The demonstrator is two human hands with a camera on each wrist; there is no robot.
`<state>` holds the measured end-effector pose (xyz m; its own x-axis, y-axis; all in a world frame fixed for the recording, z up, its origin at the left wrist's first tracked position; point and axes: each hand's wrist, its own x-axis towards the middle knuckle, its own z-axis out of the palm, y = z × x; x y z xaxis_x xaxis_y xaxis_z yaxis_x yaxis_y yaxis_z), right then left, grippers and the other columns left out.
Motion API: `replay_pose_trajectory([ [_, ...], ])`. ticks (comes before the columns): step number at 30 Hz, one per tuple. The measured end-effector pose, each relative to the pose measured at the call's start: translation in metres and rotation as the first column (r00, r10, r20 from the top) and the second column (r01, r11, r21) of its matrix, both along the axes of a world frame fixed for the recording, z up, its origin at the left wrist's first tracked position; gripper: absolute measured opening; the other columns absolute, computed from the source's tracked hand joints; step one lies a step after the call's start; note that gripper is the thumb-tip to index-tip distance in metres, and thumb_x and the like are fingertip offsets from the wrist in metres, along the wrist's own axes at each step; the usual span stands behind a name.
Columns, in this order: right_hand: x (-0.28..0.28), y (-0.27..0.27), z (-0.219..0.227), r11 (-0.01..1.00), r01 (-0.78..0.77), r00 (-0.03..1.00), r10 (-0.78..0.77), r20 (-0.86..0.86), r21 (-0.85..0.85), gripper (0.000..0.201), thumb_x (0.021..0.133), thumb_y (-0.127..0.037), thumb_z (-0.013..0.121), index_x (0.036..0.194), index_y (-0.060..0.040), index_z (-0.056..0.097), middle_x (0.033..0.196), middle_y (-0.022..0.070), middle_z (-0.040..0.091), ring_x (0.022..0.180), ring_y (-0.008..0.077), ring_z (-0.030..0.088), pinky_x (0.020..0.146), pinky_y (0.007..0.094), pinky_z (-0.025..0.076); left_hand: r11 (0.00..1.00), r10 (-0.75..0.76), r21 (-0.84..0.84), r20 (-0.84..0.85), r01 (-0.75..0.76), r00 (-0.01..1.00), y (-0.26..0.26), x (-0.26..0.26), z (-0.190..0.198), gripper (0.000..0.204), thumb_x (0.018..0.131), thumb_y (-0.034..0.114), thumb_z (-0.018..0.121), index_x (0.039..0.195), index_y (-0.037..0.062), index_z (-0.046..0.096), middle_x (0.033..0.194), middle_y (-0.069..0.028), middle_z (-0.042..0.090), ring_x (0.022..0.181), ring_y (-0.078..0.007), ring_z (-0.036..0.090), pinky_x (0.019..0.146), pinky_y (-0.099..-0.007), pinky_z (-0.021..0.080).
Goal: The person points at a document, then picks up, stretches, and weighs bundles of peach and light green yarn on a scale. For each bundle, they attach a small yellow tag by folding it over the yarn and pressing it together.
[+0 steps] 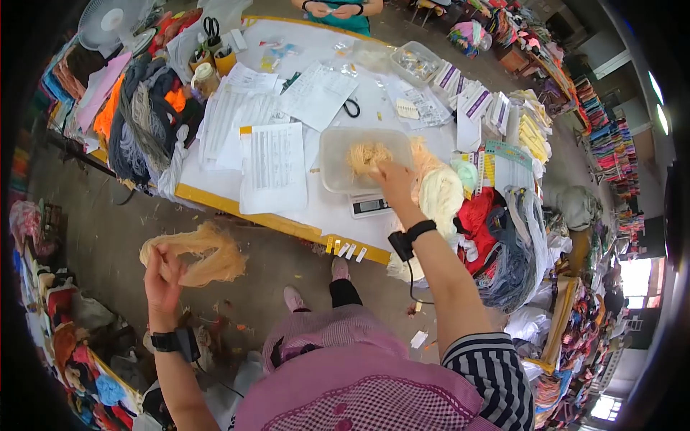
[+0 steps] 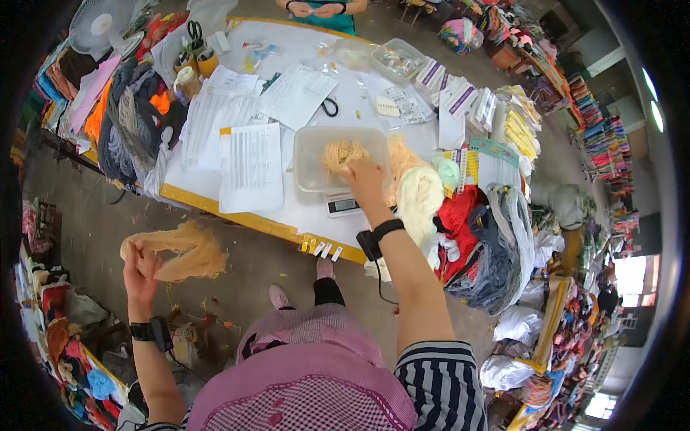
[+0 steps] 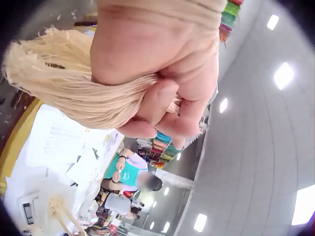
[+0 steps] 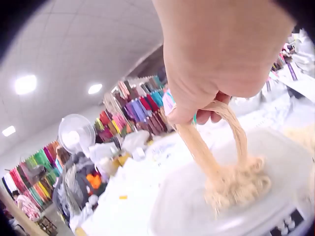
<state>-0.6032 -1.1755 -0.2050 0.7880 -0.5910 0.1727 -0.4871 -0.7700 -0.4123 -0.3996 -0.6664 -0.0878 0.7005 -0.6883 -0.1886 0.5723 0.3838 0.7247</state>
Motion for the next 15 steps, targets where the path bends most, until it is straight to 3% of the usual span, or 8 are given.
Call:
replay_pose_trajectory([
  [2, -0.02, 0.022, -0.015, 0.999, -0.013, 0.994, 0.01, -0.108, -0.033, 0.026, 0.078, -0.035, 0.067, 0.09, -0.0125, 0.062, 0.08, 0.006, 0.06, 0.09, 0.0258, 0.057, 0.085, 0.0465, 0.032, 0.925, 0.229, 0.301, 0.049, -0.233, 0.972, -0.013, -0.007, 0.007, 0.037, 0.1, 0.034, 0.044, 0.119, 0.0074, 0.061, 0.092, -0.0016, 0.061, 0.074, -0.0099, 0.052, 0.078, -0.0269, 0.043],
  [3, -0.031, 0.03, -0.023, 0.997, -0.022, 0.999, 0.018, -0.048, -0.077, 0.026, 0.075, -0.03, 0.069, 0.094, -0.0127, 0.063, 0.087, 0.006, 0.06, 0.096, 0.0261, 0.055, 0.087, 0.0463, 0.032, 0.924, 0.228, 0.304, 0.046, -0.231, 0.973, -0.018, -0.011, 0.016, 0.037, 0.1, 0.034, 0.044, 0.119, 0.0074, 0.061, 0.092, -0.0016, 0.061, 0.074, -0.0099, 0.052, 0.078, -0.0269, 0.043],
  [5, -0.047, 0.043, -0.024, 0.992, -0.024, 1.0, 0.025, 0.006, -0.123, 0.029, 0.073, -0.025, 0.072, 0.098, -0.0129, 0.063, 0.094, 0.006, 0.06, 0.101, 0.0264, 0.053, 0.089, 0.0462, 0.032, 0.924, 0.026, 0.352, 0.341, -0.153, 0.94, -0.027, -0.018, 0.036, 0.037, 0.098, 0.033, 0.047, 0.112, 0.0033, 0.064, 0.124, -0.0059, 0.054, 0.107, -0.0142, 0.048, 0.099, -0.032, 0.035],
  [7, -0.054, 0.053, -0.013, 0.998, 0.016, 1.0, -0.014, 0.017, -0.066, 0.033, 0.07, -0.02, 0.075, 0.099, -0.0126, 0.06, 0.104, 0.0039, 0.059, 0.113, 0.028, 0.046, 0.092, 0.0444, 0.033, 0.914, -0.019, 0.367, 0.467, -0.175, 0.884, -0.029, -0.016, 0.037, 0.037, 0.098, 0.032, 0.047, 0.112, 0.0031, 0.064, 0.127, -0.0063, 0.052, 0.11, -0.0145, 0.047, 0.101, -0.0319, 0.032],
  [9, -0.058, 0.068, 0.002, 0.994, 0.062, 0.996, -0.056, 0.076, -0.091, 0.034, 0.069, -0.017, 0.076, 0.099, -0.0109, 0.06, 0.102, 0.005, 0.06, 0.109, 0.0279, 0.05, 0.092, 0.0435, 0.036, 0.905, -0.063, 0.375, 0.585, -0.201, 0.809, -0.03, -0.015, 0.04, 0.037, 0.098, 0.031, 0.047, 0.113, 0.0028, 0.064, 0.131, -0.0068, 0.05, 0.113, -0.0148, 0.045, 0.103, -0.0318, 0.03],
  [11, -0.056, 0.081, 0.01, 0.987, 0.112, 0.986, -0.096, 0.137, -0.116, 0.035, 0.068, -0.013, 0.076, 0.099, -0.0092, 0.061, 0.099, 0.0062, 0.061, 0.105, 0.0278, 0.053, 0.091, 0.0425, 0.039, 0.868, -0.187, 0.411, 0.79, -0.279, 0.584, -0.031, -0.015, 0.046, 0.043, 0.099, 0.036, 0.043, 0.125, 0.0057, 0.057, 0.14, -0.0098, 0.045, 0.129, -0.02, 0.039, 0.108, -0.0375, 0.026],
  [12, -0.054, 0.089, 0.01, 0.998, -0.011, 0.99, 0.003, 0.142, 0.057, 0.032, 0.071, -0.014, 0.075, 0.099, -0.0076, 0.061, 0.096, 0.0073, 0.062, 0.098, 0.0277, 0.057, 0.086, 0.0405, 0.043, 0.871, -0.188, 0.409, 0.791, -0.274, 0.582, -0.03, -0.017, 0.048, 0.043, 0.099, 0.036, 0.043, 0.125, 0.0057, 0.057, 0.14, -0.0098, 0.045, 0.129, -0.02, 0.039, 0.108, -0.0375, 0.026],
  [15, -0.025, 0.138, 0.029, 0.806, -0.244, 0.97, 0.199, 0.142, 0.539, 0.019, 0.085, -0.017, 0.065, 0.097, -0.003, 0.063, 0.089, 0.0097, 0.065, 0.081, 0.0206, 0.063, 0.075, 0.0311, 0.05, 0.995, -0.075, -0.024, 0.475, 0.098, 0.877, -0.032, -0.026, 0.054, 0.051, 0.099, 0.04, 0.039, 0.138, 0.0069, 0.04, 0.144, -0.014, 0.039, 0.134, -0.0246, 0.034, 0.111, -0.0393, 0.023],
])
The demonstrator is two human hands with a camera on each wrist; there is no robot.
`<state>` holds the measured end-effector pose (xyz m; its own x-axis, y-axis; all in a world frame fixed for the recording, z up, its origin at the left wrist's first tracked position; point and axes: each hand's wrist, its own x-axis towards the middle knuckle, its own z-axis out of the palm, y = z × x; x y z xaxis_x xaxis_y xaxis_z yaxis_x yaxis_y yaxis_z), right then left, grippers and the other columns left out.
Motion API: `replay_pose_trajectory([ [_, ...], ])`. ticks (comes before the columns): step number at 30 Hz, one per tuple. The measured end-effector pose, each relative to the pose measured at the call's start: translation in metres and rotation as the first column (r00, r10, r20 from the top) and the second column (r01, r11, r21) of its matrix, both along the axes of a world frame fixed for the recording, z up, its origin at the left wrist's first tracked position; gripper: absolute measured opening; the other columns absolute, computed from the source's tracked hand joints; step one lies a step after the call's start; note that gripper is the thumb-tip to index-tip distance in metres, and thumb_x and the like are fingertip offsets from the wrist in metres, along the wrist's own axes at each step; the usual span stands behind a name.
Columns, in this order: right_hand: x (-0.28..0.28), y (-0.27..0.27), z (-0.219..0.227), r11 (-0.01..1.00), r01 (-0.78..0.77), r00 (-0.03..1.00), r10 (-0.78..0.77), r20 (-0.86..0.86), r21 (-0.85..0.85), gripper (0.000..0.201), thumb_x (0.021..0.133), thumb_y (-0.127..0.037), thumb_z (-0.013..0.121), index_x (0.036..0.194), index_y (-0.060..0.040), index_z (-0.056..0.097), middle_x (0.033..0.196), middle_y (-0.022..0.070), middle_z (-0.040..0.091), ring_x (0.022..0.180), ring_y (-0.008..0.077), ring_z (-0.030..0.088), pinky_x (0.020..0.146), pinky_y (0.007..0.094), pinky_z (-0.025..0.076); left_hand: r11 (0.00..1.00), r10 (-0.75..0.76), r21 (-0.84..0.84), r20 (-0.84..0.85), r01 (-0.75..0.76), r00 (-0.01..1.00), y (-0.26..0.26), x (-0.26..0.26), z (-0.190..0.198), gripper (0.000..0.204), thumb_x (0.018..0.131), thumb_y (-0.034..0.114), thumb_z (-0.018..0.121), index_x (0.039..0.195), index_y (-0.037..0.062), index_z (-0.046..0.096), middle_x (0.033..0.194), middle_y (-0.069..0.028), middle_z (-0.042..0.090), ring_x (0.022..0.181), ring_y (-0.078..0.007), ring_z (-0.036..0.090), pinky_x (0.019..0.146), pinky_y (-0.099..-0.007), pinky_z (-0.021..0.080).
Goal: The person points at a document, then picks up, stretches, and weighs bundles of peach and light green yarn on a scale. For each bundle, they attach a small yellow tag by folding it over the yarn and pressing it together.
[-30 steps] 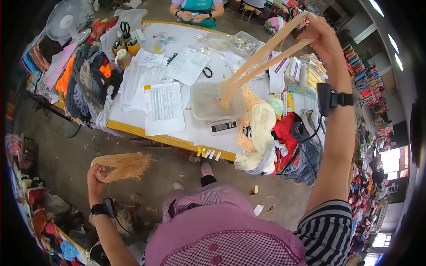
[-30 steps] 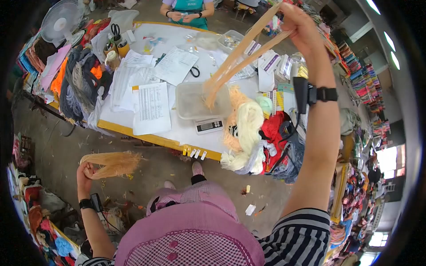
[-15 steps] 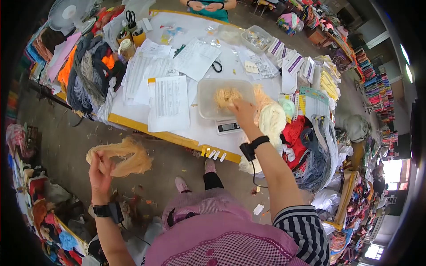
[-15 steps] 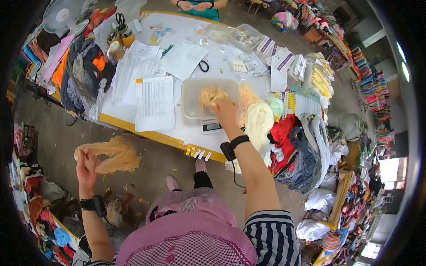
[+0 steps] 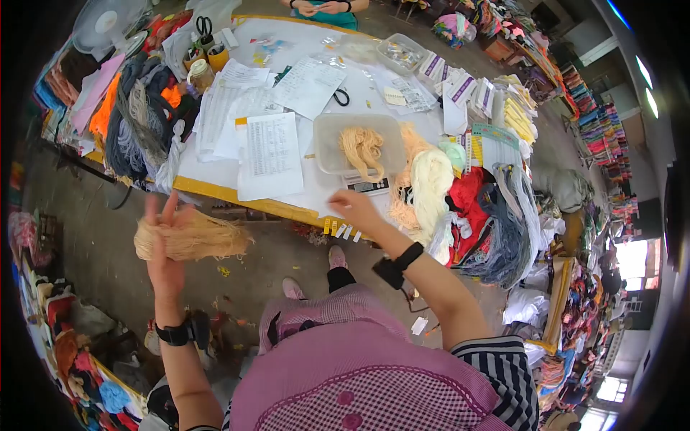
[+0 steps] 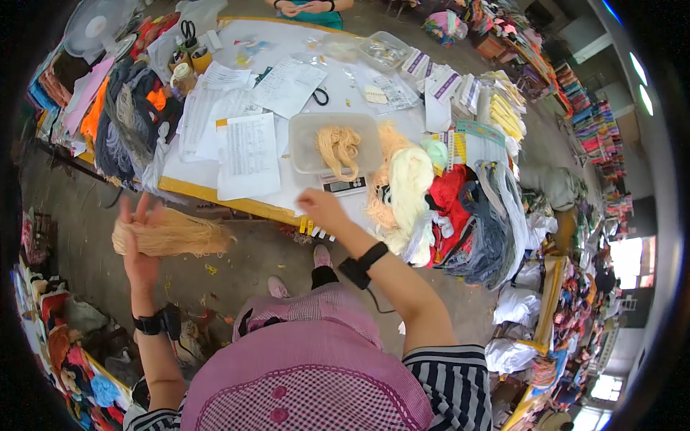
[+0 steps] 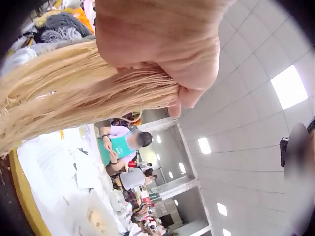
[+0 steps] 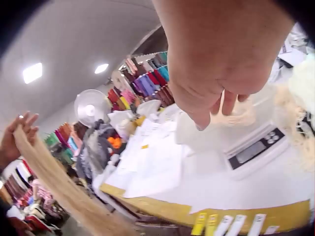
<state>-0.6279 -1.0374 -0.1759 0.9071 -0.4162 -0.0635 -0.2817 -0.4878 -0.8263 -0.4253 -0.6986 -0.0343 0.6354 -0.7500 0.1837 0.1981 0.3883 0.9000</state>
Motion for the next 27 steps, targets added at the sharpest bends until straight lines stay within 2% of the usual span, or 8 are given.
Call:
replay_pose_trajectory([
  [3, 0.047, 0.07, 0.084, 0.92, -0.19, 0.979, 0.206, -0.009, 0.342, 0.023, 0.092, -0.025, 0.06, 0.101, -0.0039, 0.063, 0.092, 0.0069, 0.065, 0.085, 0.0136, 0.06, 0.08, 0.0294, 0.048, 0.93, -0.241, -0.341, -0.285, 0.137, 0.928, -0.01, -0.009, 0.007, 0.059, 0.1, 0.043, 0.036, 0.147, 0.0077, 0.029, 0.148, -0.0168, 0.035, 0.138, -0.0277, 0.031, 0.112, -0.0404, 0.02],
  [6, 0.085, 0.13, 0.103, 0.85, -0.332, 0.903, 0.162, 0.397, 0.409, 0.032, 0.094, -0.031, 0.057, 0.109, -0.0021, 0.059, 0.096, 0.0057, 0.064, 0.088, 0.0141, 0.06, 0.081, 0.0288, 0.048, 0.973, -0.115, -0.214, -0.101, 0.092, 0.988, -0.025, -0.014, 0.018, 0.066, 0.098, 0.046, 0.037, 0.148, 0.006, 0.024, 0.15, -0.0172, 0.031, 0.139, -0.029, 0.029, 0.112, -0.041, 0.021],
  [8, 0.095, 0.156, 0.125, 0.868, -0.342, 0.872, 0.15, 0.466, 0.36, 0.035, 0.095, -0.032, 0.056, 0.111, -0.0012, 0.057, 0.097, 0.0054, 0.064, 0.089, 0.0143, 0.06, 0.082, 0.0285, 0.048, 0.91, -0.173, 0.376, 0.728, -0.174, 0.663, -0.031, -0.014, 0.038, 0.068, 0.091, 0.048, 0.049, 0.139, -0.0002, 0.042, 0.149, -0.0147, 0.033, 0.14, -0.0324, 0.027, 0.112, -0.0439, 0.021],
  [9, 0.097, 0.165, 0.139, 0.762, -0.397, 0.881, 0.162, 0.444, 0.512, 0.037, 0.095, -0.035, 0.055, 0.106, -0.0001, 0.058, 0.094, 0.0082, 0.064, 0.086, 0.0168, 0.061, 0.079, 0.031, 0.049, 0.912, -0.173, 0.372, 0.732, -0.175, 0.659, -0.034, -0.02, 0.039, 0.068, 0.091, 0.048, 0.049, 0.139, -0.0002, 0.042, 0.149, -0.0147, 0.033, 0.14, -0.0324, 0.027, 0.112, -0.0439, 0.021],
  [13, 0.093, 0.168, 0.164, 0.537, -0.394, 0.887, 0.435, 0.155, 0.746, 0.043, 0.095, -0.04, 0.052, 0.093, 0.0027, 0.056, 0.085, 0.0116, 0.062, 0.079, 0.0213, 0.061, 0.073, 0.0359, 0.048, 0.909, -0.053, 0.32, 0.724, -0.267, 0.688, -0.038, -0.03, 0.034, 0.084, 0.084, 0.061, 0.051, 0.142, 0.0024, 0.037, 0.153, -0.0128, 0.025, 0.142, -0.0287, 0.021, 0.113, -0.0447, 0.017],
  [15, 0.086, 0.171, 0.175, 0.603, -0.452, 0.871, 0.457, 0.179, 0.657, 0.042, 0.095, -0.039, 0.052, 0.09, 0.0024, 0.056, 0.082, 0.0115, 0.062, 0.076, 0.0206, 0.06, 0.07, 0.0356, 0.048, 0.998, 0.057, 0.025, 0.168, -0.063, 0.984, -0.042, -0.037, 0.024, 0.096, 0.085, 0.072, 0.04, 0.149, 0.0031, 0.019, 0.154, -0.0136, 0.021, 0.142, -0.0273, 0.022, 0.114, -0.0431, 0.018],
  [18, 0.086, 0.181, 0.167, 0.769, -0.468, 0.883, 0.39, 0.261, 0.435, 0.034, 0.096, -0.034, 0.052, 0.092, -0.0001, 0.055, 0.078, 0.0077, 0.061, 0.071, 0.0153, 0.057, 0.064, 0.0313, 0.045, 0.999, 0.017, -0.04, -0.264, -0.028, 0.964, -0.044, -0.047, 0.023, 0.093, 0.088, 0.072, 0.027, 0.148, 0.0016, 0.02, 0.154, -0.0124, 0.021, 0.142, -0.0259, 0.022, 0.114, -0.0405, 0.017],
  [27, 0.077, 0.152, 0.162, 0.742, -0.364, 0.906, 0.144, 0.397, 0.562, 0.012, 0.087, -0.01, 0.063, 0.093, 0.0003, 0.066, 0.089, 0.0031, 0.067, 0.082, 0.0086, 0.059, 0.075, 0.0243, 0.048, 0.97, 0.018, 0.241, 0.031, -0.025, 0.999, -0.032, -0.049, 0.025, 0.061, 0.099, 0.043, 0.036, 0.133, -0.0058, 0.047, 0.132, -0.0118, 0.053, 0.12, -0.0179, 0.051, 0.102, -0.0308, 0.037],
])
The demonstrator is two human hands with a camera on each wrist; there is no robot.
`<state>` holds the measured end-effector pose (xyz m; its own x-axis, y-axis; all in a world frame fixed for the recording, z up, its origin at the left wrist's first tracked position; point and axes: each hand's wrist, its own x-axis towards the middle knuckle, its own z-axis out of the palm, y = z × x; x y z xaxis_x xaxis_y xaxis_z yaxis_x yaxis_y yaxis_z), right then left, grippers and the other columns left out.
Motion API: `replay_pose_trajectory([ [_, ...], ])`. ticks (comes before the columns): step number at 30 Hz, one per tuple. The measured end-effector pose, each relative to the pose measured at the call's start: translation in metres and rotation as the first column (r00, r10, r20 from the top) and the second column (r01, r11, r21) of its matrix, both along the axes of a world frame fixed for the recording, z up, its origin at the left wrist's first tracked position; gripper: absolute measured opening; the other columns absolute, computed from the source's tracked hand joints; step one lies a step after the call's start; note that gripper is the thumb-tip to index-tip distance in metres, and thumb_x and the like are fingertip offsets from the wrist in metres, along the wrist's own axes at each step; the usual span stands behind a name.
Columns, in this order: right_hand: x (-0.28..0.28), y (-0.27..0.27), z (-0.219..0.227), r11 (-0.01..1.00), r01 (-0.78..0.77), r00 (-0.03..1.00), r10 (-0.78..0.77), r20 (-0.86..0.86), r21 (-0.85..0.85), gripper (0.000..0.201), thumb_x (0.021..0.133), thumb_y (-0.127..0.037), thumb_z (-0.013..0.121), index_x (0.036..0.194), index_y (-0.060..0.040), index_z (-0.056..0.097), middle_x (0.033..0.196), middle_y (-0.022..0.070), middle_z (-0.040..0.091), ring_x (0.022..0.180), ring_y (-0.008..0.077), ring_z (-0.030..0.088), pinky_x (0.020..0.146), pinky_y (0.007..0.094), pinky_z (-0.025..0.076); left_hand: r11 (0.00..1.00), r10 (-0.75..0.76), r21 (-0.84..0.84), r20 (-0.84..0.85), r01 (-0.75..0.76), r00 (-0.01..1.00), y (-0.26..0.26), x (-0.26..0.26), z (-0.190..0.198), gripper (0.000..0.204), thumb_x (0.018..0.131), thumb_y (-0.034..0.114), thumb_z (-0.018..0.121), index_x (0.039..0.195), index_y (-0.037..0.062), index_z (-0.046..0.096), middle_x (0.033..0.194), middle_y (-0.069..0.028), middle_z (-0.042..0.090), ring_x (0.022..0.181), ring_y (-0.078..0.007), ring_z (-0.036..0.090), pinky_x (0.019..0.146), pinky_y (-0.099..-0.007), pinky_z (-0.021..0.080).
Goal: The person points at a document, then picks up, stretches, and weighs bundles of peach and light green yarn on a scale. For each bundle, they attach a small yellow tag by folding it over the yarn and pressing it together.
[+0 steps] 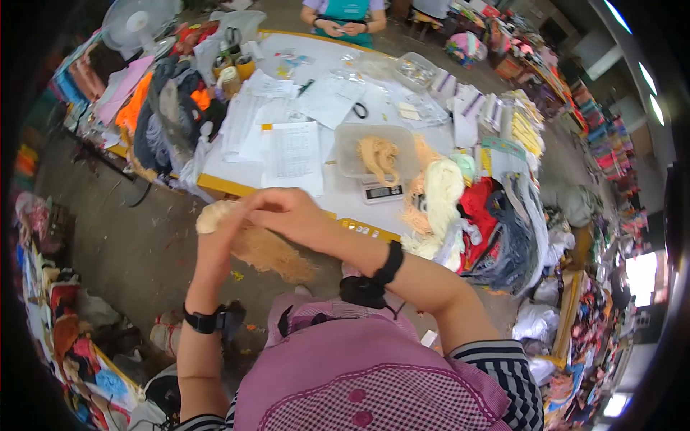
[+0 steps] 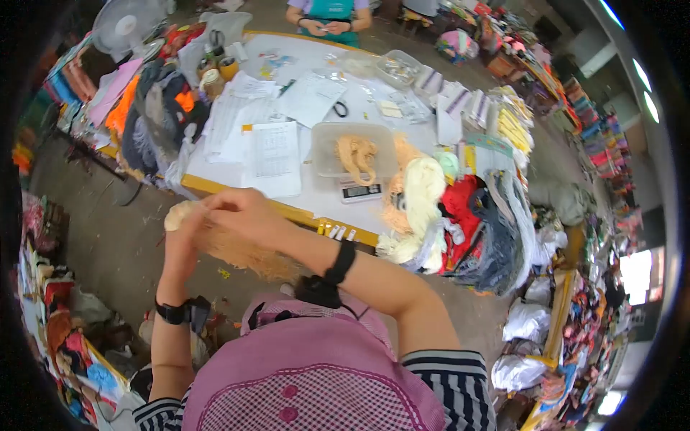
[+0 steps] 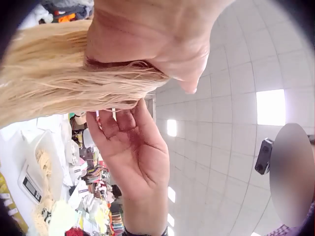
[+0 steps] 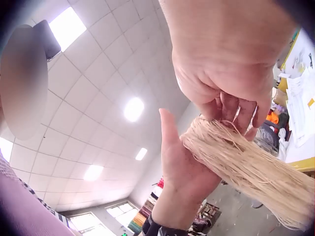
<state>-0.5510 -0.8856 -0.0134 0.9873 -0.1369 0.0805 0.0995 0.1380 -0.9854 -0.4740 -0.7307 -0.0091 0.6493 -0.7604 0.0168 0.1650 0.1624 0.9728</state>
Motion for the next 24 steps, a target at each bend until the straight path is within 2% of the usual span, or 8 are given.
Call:
replay_pose_trajectory([
  [2, -0.007, -0.006, 0.008, 1.0, -0.007, 0.992, 0.01, -0.123, 0.025, 0.016, 0.086, -0.01, 0.064, 0.097, 0.0013, 0.068, 0.093, 0.0041, 0.068, 0.085, 0.009, 0.06, 0.077, 0.024, 0.048, 0.977, 0.126, 0.176, -0.041, -0.117, 0.991, 0.0, -0.001, 0.005, 0.036, 0.093, 0.018, 0.051, 0.117, -0.0066, 0.06, 0.114, -0.0117, 0.064, 0.103, -0.017, 0.061, 0.09, -0.0279, 0.046],
  [4, -0.016, -0.008, 0.017, 0.996, -0.061, 0.982, 0.071, -0.177, 0.06, 0.017, 0.086, -0.009, 0.064, 0.099, 0.0016, 0.068, 0.097, 0.0051, 0.068, 0.089, 0.0089, 0.06, 0.081, 0.0239, 0.047, 0.986, 0.165, 0.052, -0.208, -0.158, 0.964, -0.007, -0.007, 0.014, 0.027, 0.091, 0.013, 0.056, 0.108, -0.0066, 0.065, 0.102, -0.0094, 0.068, 0.092, -0.0145, 0.064, 0.079, -0.0252, 0.05],
  [5, -0.019, -0.009, 0.021, 0.993, -0.026, 0.986, 0.045, -0.161, 0.116, 0.016, 0.087, -0.009, 0.064, 0.098, 0.0017, 0.068, 0.097, 0.0051, 0.068, 0.089, 0.009, 0.06, 0.081, 0.0233, 0.047, 0.979, 0.201, 0.056, -0.198, -0.194, 0.959, -0.007, -0.007, 0.017, 0.027, 0.091, 0.013, 0.056, 0.108, -0.0066, 0.065, 0.102, -0.0094, 0.068, 0.092, -0.0145, 0.064, 0.079, -0.0252, 0.05],
  [10, -0.027, -0.018, 0.022, 0.972, 0.02, 0.988, 0.018, -0.156, 0.235, 0.017, 0.087, -0.01, 0.066, 0.099, 0.0019, 0.068, 0.095, 0.0043, 0.068, 0.085, 0.0078, 0.06, 0.078, 0.0208, 0.047, 0.992, 0.082, -0.051, -0.461, -0.119, 0.883, -0.012, -0.013, 0.037, 0.029, 0.091, 0.015, 0.06, 0.109, -0.0067, 0.063, 0.109, -0.0138, 0.065, 0.095, -0.017, 0.064, 0.084, -0.028, 0.051],
  [11, -0.028, -0.02, 0.02, 0.972, 0.032, 0.985, 0.008, -0.171, 0.231, 0.016, 0.087, -0.01, 0.065, 0.099, 0.0015, 0.068, 0.094, 0.0042, 0.068, 0.085, 0.0078, 0.06, 0.078, 0.0212, 0.047, 0.991, 0.087, -0.054, -0.459, -0.126, 0.884, -0.014, -0.014, 0.037, 0.029, 0.091, 0.015, 0.06, 0.109, -0.0067, 0.063, 0.109, -0.0138, 0.065, 0.095, -0.017, 0.064, 0.084, -0.028, 0.051],
  [13, -0.029, -0.024, 0.02, 0.974, 0.043, 0.983, -0.001, -0.185, 0.222, 0.016, 0.088, -0.01, 0.065, 0.099, 0.0011, 0.068, 0.094, 0.0041, 0.067, 0.085, 0.0078, 0.06, 0.078, 0.0215, 0.047, 0.997, 0.08, -0.007, -0.192, -0.082, 0.978, -0.017, -0.015, 0.036, 0.034, 0.089, 0.016, 0.06, 0.112, -0.0091, 0.061, 0.113, -0.0166, 0.064, 0.098, -0.0205, 0.064, 0.087, -0.0322, 0.05],
  [21, -0.031, -0.034, 0.026, 0.978, 0.016, 0.994, 0.007, -0.107, 0.207, 0.018, 0.088, -0.012, 0.066, 0.101, 0.001, 0.066, 0.094, 0.0047, 0.067, 0.085, 0.0084, 0.06, 0.078, 0.0221, 0.047, 0.994, 0.073, -0.059, -0.245, -0.09, 0.967, -0.023, -0.015, 0.04, 0.031, 0.088, 0.013, 0.06, 0.11, -0.0081, 0.062, 0.112, -0.0165, 0.065, 0.097, -0.0202, 0.064, 0.086, -0.0323, 0.05],
  [24, -0.03, -0.032, 0.032, 0.987, 0.032, 0.985, -0.005, -0.172, 0.159, 0.019, 0.087, -0.013, 0.067, 0.1, 0.0013, 0.067, 0.093, 0.0047, 0.068, 0.085, 0.0083, 0.06, 0.077, 0.0224, 0.047, 0.995, 0.069, -0.053, -0.242, -0.084, 0.968, -0.026, -0.014, 0.035, 0.029, 0.089, 0.013, 0.059, 0.11, -0.0072, 0.063, 0.112, -0.0154, 0.065, 0.099, -0.0192, 0.063, 0.087, -0.0318, 0.05],
])
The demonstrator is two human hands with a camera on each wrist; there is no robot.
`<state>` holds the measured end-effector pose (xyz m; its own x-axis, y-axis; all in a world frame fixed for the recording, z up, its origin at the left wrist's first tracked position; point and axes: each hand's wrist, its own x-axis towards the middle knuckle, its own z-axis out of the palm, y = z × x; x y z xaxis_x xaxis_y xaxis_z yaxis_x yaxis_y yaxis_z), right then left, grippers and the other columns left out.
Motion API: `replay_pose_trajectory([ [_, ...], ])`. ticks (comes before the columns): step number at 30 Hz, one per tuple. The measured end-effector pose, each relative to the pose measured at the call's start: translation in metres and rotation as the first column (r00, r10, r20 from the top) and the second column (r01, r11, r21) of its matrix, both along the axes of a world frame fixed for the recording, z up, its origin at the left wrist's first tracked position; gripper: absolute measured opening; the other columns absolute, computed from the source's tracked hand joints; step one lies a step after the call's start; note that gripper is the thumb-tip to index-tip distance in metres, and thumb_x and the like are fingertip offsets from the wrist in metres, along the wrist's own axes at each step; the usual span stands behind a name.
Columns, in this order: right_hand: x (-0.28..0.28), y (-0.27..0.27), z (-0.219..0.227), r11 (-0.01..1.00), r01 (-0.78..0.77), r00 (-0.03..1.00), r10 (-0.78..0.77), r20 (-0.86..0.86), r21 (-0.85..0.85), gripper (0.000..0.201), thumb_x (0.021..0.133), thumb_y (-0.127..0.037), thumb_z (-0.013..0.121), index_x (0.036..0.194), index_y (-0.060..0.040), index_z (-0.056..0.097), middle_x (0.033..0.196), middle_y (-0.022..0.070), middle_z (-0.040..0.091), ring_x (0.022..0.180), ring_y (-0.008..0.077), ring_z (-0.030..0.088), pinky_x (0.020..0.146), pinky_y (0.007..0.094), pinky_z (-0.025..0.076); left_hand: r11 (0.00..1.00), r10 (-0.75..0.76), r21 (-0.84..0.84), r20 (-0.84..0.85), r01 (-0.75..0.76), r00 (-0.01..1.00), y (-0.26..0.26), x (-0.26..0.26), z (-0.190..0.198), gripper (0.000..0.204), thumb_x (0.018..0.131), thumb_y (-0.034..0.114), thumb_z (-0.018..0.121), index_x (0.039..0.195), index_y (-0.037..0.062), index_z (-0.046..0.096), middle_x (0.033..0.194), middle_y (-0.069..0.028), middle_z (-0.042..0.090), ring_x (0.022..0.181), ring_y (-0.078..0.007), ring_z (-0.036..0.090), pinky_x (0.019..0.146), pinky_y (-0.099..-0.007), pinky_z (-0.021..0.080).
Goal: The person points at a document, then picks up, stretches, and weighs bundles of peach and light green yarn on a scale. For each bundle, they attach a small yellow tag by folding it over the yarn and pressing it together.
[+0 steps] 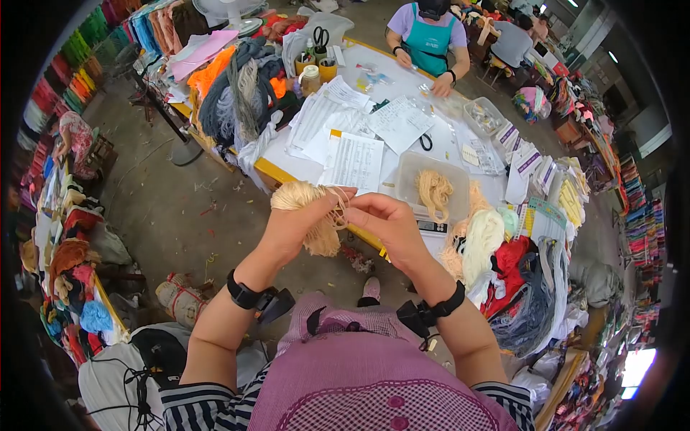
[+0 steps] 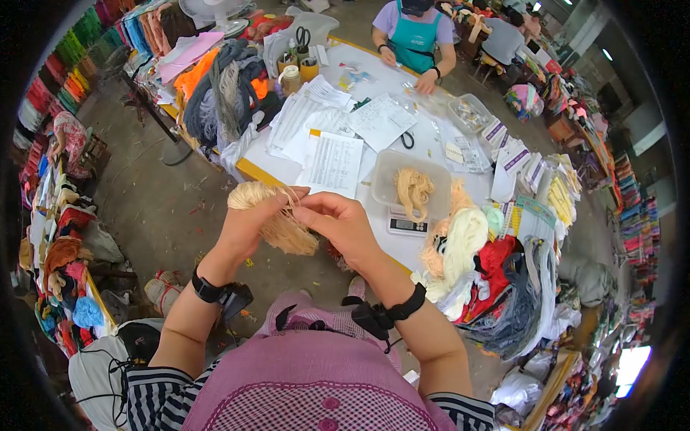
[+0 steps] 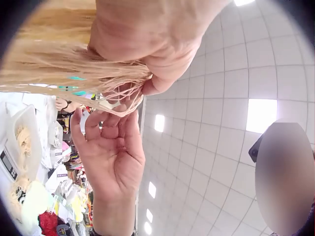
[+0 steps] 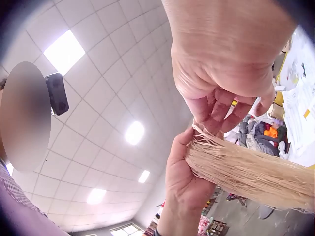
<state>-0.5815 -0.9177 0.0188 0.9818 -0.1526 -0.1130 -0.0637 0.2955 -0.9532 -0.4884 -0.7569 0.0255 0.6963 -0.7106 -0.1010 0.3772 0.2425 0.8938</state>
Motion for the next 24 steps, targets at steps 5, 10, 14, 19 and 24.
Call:
replay_pose_trajectory([
  [5, 0.0, -0.005, -0.007, 0.999, 0.038, 0.999, -0.037, 0.033, -0.028, 0.018, 0.085, -0.013, 0.069, 0.096, 0.0013, 0.069, 0.09, 0.0043, 0.068, 0.084, 0.0079, 0.059, 0.076, 0.0224, 0.047, 1.0, -0.003, -0.014, 0.012, 0.003, 1.0, -0.003, 0.0, 0.0, 0.028, 0.091, 0.012, 0.058, 0.111, -0.0062, 0.062, 0.114, -0.0145, 0.064, 0.102, -0.0179, 0.062, 0.088, -0.0313, 0.05],
  [10, 0.001, -0.009, -0.006, 0.999, 0.044, 0.999, -0.043, 0.023, -0.017, 0.016, 0.086, -0.012, 0.068, 0.096, 0.0013, 0.068, 0.089, 0.0039, 0.067, 0.082, 0.0076, 0.059, 0.076, 0.0225, 0.047, 1.0, -0.017, -0.003, -0.02, 0.017, 1.0, -0.009, -0.001, 0.001, 0.032, 0.089, 0.016, 0.062, 0.113, -0.0061, 0.062, 0.112, -0.0136, 0.065, 0.097, -0.0183, 0.063, 0.086, -0.0315, 0.05],
  [14, 0.006, -0.011, -0.01, 0.995, 0.0, 1.0, -0.002, 0.017, 0.095, 0.014, 0.089, -0.013, 0.065, 0.097, -0.0004, 0.064, 0.089, 0.0021, 0.064, 0.082, 0.0069, 0.057, 0.077, 0.0224, 0.046, 0.999, -0.03, -0.031, -0.173, 0.026, 0.984, -0.013, 0.002, -0.001, 0.027, 0.091, 0.014, 0.061, 0.11, -0.0051, 0.063, 0.114, -0.0125, 0.064, 0.097, -0.016, 0.061, 0.085, -0.0292, 0.05],
  [19, 0.011, -0.018, -0.039, 0.963, 0.082, 0.993, -0.099, 0.057, 0.256, 0.012, 0.092, -0.015, 0.06, 0.095, -0.0032, 0.06, 0.088, 0.0004, 0.06, 0.082, 0.0066, 0.053, 0.076, 0.0233, 0.044, 1.0, -0.03, -0.013, -0.09, 0.029, 0.996, -0.015, 0.018, -0.048, 0.03, 0.095, 0.026, 0.056, 0.106, -0.0006, 0.063, 0.111, -0.0138, 0.065, 0.096, -0.0185, 0.062, 0.086, -0.0339, 0.05],
  [24, -0.007, -0.07, -0.104, 0.87, 0.104, 0.993, -0.06, -0.104, 0.483, 0.009, 0.089, -0.012, 0.059, 0.096, -0.0056, 0.06, 0.082, 0.0005, 0.054, 0.071, 0.0067, 0.046, 0.068, 0.023, 0.041, 0.972, 0.062, -0.186, -0.39, -0.145, 0.919, 0.016, 0.055, -0.087, 0.018, 0.099, 0.026, 0.048, 0.093, 0.0098, 0.053, 0.064, 0.0043, 0.038, 0.061, -0.0095, 0.041, 0.084, -0.0318, 0.046],
])
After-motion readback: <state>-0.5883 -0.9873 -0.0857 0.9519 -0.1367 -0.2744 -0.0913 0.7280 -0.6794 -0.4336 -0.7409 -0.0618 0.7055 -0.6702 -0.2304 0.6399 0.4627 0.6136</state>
